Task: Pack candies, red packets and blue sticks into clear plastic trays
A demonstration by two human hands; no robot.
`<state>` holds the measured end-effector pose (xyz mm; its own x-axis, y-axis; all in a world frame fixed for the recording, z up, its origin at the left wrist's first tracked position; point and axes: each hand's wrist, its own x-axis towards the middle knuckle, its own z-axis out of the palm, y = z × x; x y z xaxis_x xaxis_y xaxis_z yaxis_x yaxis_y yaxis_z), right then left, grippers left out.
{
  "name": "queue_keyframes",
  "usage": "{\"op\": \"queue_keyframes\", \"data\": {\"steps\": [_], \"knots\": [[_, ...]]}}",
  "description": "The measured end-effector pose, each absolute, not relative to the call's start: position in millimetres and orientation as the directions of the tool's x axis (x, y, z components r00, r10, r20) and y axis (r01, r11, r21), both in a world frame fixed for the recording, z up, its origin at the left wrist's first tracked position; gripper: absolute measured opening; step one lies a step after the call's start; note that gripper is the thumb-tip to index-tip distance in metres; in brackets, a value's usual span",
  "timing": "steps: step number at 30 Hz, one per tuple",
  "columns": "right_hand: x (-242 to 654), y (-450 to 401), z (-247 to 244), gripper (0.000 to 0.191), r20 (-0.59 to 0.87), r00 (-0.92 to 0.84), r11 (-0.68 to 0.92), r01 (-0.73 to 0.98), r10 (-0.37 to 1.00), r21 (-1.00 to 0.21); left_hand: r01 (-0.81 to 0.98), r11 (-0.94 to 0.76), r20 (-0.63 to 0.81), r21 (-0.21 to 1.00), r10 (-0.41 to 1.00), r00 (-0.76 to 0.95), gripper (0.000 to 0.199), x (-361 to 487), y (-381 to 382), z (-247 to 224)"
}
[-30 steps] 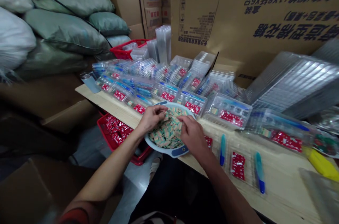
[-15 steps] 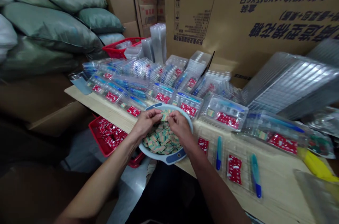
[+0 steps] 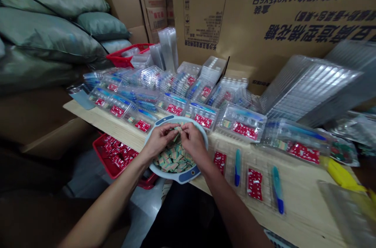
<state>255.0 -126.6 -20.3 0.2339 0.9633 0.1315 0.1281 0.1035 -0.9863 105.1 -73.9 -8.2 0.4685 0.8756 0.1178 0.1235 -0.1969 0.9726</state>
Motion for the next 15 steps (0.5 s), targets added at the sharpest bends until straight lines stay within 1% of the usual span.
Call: {"op": "queue_keyframes", "data": {"steps": [4,6,8,10,12,15], "knots": [[256,-125,-26,0.021,0.156,0.226,0.119,0.170,0.962,-0.978,0.163,-0.307,0.193,0.938,0.850,0.491,0.028,106,-74,-7],[257,-126,-27,0.020,0.172,0.221,0.132,0.183,0.960,-0.974,0.189,-0.352,0.223,0.917,0.844,0.488,0.028,107,-75,-5],[257,-127,-26,0.020,0.202,0.214,0.155,0.215,0.956,-0.964,0.184,-0.360,0.240,0.915,0.851,0.468,0.032,108,-76,-3],[256,-129,-22,0.024,0.245,0.197,0.189,0.264,0.949,-0.946,0.125,-0.286,0.209,0.950,0.880,0.427,0.038,109,-76,-3],[254,-131,-19,0.031,0.297,0.160,0.226,0.355,0.941,-0.907,0.041,-0.134,0.109,0.990,0.918,0.382,0.041,110,-74,-4],[248,-135,-14,0.042,0.390,0.077,0.281,0.568,0.918,-0.774,-0.057,0.069,-0.045,0.996,0.938,0.344,0.033,110,-72,-3]]}}
